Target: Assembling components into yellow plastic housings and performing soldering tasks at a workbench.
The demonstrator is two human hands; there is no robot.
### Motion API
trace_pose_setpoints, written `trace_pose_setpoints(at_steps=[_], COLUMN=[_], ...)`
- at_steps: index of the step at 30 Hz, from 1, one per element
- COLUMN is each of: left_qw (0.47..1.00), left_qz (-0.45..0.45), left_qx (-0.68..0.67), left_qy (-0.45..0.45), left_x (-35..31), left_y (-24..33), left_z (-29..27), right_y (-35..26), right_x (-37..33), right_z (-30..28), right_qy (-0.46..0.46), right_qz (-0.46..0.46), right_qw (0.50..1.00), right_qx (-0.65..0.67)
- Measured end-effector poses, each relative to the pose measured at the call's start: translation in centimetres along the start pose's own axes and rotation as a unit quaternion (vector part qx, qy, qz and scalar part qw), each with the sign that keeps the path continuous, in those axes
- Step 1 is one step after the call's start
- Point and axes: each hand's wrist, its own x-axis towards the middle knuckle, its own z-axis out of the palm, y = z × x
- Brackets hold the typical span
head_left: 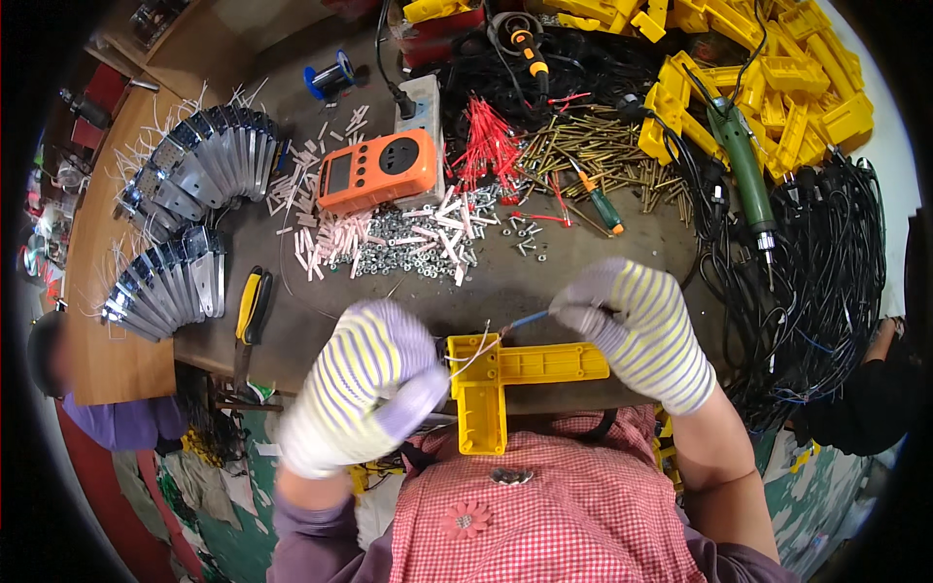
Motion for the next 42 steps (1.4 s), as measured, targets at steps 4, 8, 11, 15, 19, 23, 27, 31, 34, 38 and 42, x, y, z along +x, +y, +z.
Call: trace_pose_setpoints(at_steps=[4,8,11,15,19,23,27,31,34,38,42], left_qw=[0.970,0.919,0.855,0.813,0.974,0.934,0.911,0.915,0.956,0.986,0.946], left_qz=[-0.080,0.157,0.185,0.242,0.130,-0.132,-0.201,-0.184,-0.174,-0.053,0.050], left_qx=[0.170,0.359,0.485,0.524,0.145,-0.311,-0.340,-0.329,-0.194,0.004,0.273], left_qy=[-0.153,0.052,-0.003,-0.078,0.118,0.117,0.118,0.145,0.137,0.157,0.167], left_x=[1.5,8.7,15.3,18.3,13.8,8.0,5.3,3.6,2.0,0.6,0.2], left_y=[0.2,-4.0,-6.8,-6.8,-4.5,-2.5,-1.4,-1.2,-1.4,-1.4,-1.6], left_z=[-2.3,3.0,6.3,6.2,4.6,3.8,3.8,3.2,2.3,1.6,1.9], right_y=[2.1,4.0,5.2,6.1,5.9,3.2,-0.6,-2.0,-2.6,-3.3,-3.8], right_x=[-0.4,-0.5,-0.8,-1.4,-0.8,-0.1,-0.5,0.3,0.6,0.9,1.5], right_z=[0.2,0.8,0.8,0.6,0.3,0.9,2.1,2.8,2.4,1.8,2.2], right_qy=[0.132,0.217,0.209,0.199,0.161,0.128,0.054,0.080,0.052,0.003,-0.026], right_qz=[0.175,0.157,0.139,0.122,0.078,0.088,0.168,0.128,0.096,0.112,0.166], right_qw=[0.915,0.827,0.802,0.789,0.784,0.879,0.941,0.969,0.984,0.991,0.982], right_qx=[0.339,0.495,0.542,0.568,0.594,0.451,0.288,0.196,0.138,0.071,0.089])
